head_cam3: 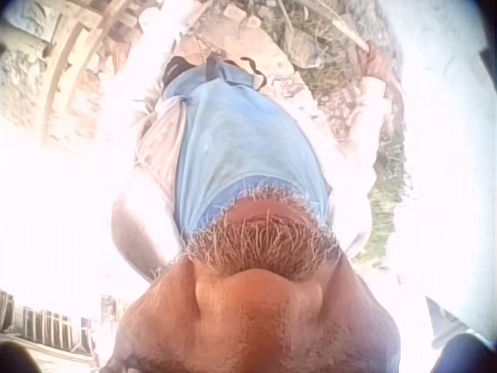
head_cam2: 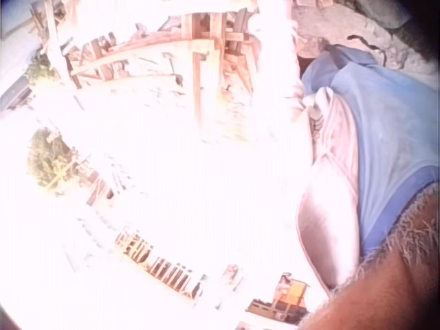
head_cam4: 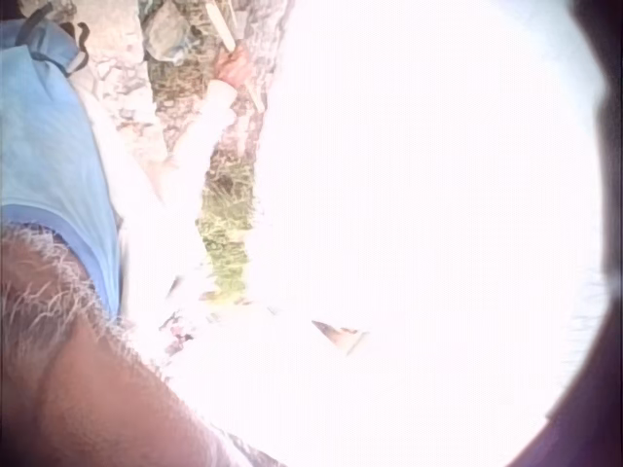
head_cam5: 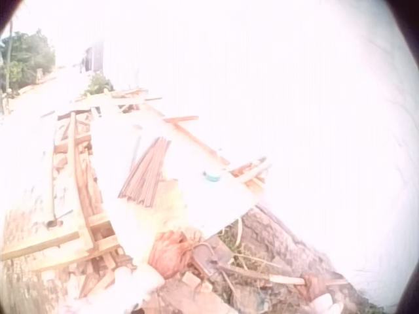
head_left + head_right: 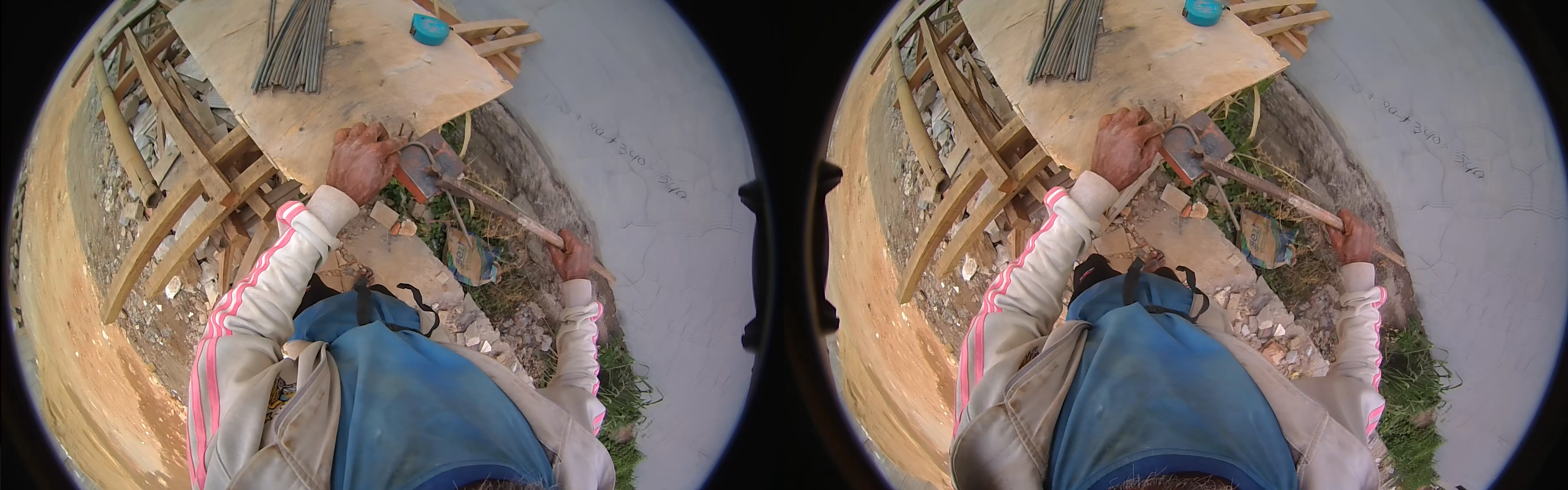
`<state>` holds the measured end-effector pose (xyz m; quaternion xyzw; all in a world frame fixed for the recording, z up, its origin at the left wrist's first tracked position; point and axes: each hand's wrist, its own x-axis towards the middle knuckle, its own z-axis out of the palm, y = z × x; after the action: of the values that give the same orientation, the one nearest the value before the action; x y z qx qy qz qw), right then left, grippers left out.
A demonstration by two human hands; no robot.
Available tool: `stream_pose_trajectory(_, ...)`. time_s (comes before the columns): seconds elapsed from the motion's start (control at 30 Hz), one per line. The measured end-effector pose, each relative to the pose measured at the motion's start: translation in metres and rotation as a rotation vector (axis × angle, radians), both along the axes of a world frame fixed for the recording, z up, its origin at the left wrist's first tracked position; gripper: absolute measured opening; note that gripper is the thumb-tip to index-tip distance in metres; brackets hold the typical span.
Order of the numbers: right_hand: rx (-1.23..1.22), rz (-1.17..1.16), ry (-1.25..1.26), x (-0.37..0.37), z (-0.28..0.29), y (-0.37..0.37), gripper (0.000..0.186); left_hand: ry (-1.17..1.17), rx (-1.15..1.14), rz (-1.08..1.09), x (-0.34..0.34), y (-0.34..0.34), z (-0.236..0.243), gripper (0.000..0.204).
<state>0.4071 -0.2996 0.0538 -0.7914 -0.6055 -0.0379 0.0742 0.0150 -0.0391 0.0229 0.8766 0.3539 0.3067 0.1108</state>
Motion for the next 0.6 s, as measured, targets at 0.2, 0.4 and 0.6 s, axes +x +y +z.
stream_pose_trajectory(0.2, -0.081, 0.1, -0.042, 0.033, 0.005, 0.051, 0.031, 0.003, -0.012, 0.002, 0.0, 0.001, -0.001, 0.025)
stream_pose_trajectory(0.4, -0.211, -0.02, -0.059, 0.028, 0.008, 0.052, 0.039, -0.003, -0.037, -0.013, -0.001, 0.002, -0.003, 0.027)
stream_pose_trajectory(0.6, -0.186, -0.15, -0.054, 0.015, 0.004, 0.03, 0.04, -0.024, -0.076, -0.025, 0.0, 0.004, 0.0, 0.025)
